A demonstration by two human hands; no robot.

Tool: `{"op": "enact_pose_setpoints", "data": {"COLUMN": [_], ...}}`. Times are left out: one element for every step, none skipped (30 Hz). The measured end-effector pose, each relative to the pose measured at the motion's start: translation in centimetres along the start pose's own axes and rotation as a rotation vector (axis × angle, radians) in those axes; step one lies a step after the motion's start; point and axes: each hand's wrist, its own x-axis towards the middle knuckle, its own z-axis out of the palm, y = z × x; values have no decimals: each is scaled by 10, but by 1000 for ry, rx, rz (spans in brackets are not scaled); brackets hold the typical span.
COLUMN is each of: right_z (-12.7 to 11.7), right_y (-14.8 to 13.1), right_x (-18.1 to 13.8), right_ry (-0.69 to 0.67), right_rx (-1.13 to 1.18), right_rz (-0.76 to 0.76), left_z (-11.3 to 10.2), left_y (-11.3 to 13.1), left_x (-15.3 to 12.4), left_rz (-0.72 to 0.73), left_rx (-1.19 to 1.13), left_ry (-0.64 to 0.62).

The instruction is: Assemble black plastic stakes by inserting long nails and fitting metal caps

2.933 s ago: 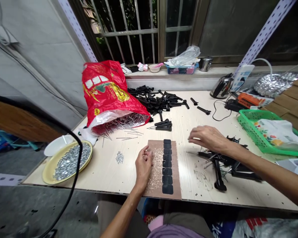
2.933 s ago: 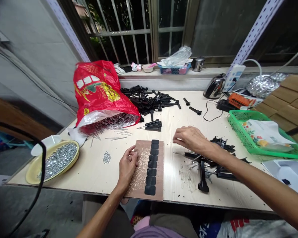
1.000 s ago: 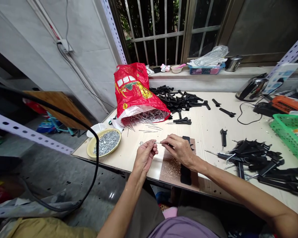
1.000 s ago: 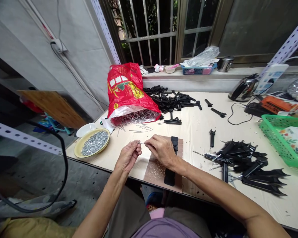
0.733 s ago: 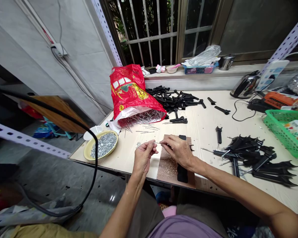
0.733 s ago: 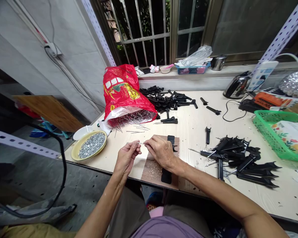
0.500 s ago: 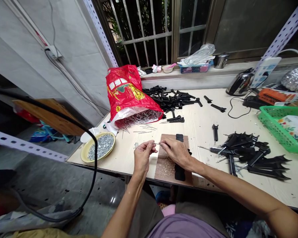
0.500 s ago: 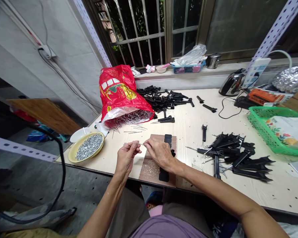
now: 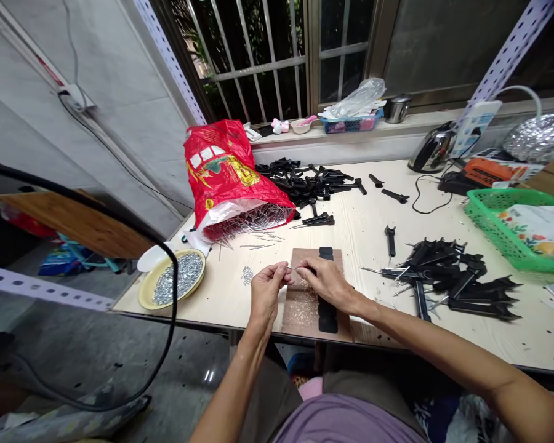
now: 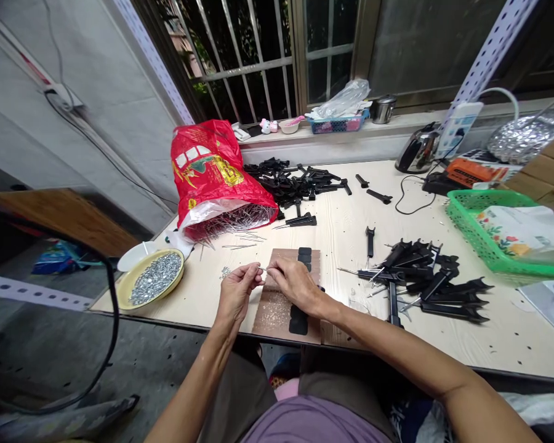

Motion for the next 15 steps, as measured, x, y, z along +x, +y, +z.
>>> {"op": "enact_pose_setpoints", "data": {"right_z": [-1,-3,-5,-7,-9,-11,-13,-15,-16,-18,-19,-20,-21,-22,-24], "right_y": [1,1,2,3,4,5,6,7,8,8,9,10,11,11,12], "right_x": [0,0,-1,-1,-2,-3,-4,-5,-6,-7,-8,-8,-9,-10,-10], "right_ry": [-27,-47,-53,-39,-11,18,40,41,26,3,-18,-25,-19,0,18], "right_rx": [44,77,88,69,26,-28,-76,-100,-93,-60,-18,11,13,-14,-58], "right_rz": [46,78,83,60,21,-16,-37,-37,-15,21,56,78,79,57,15], "left_z": [1,3,4,6,8,9,11,12,14,15,16,18,19,20,22], "left_y": [-1,-3,-4,-5,-6,-7,-8,-9,-10,-11,-13,-14,-14,-15,-15], "left_x": [0,1,1,1,1,1,2,2,2,3,3,4,4,4,4], "left_rz": [3,7,9,12,17,23,30,35,39,38,31,20,6,-11,-28], "left_rx": [1,0,-3,-6,-5,1,10,18,23,22,14,2,-13,-26,-37], "left_ry": [-7,-17,-28,-37,-43,-46,-46,-48,-52,-60,-68,-77,-84,-89,-91]}}
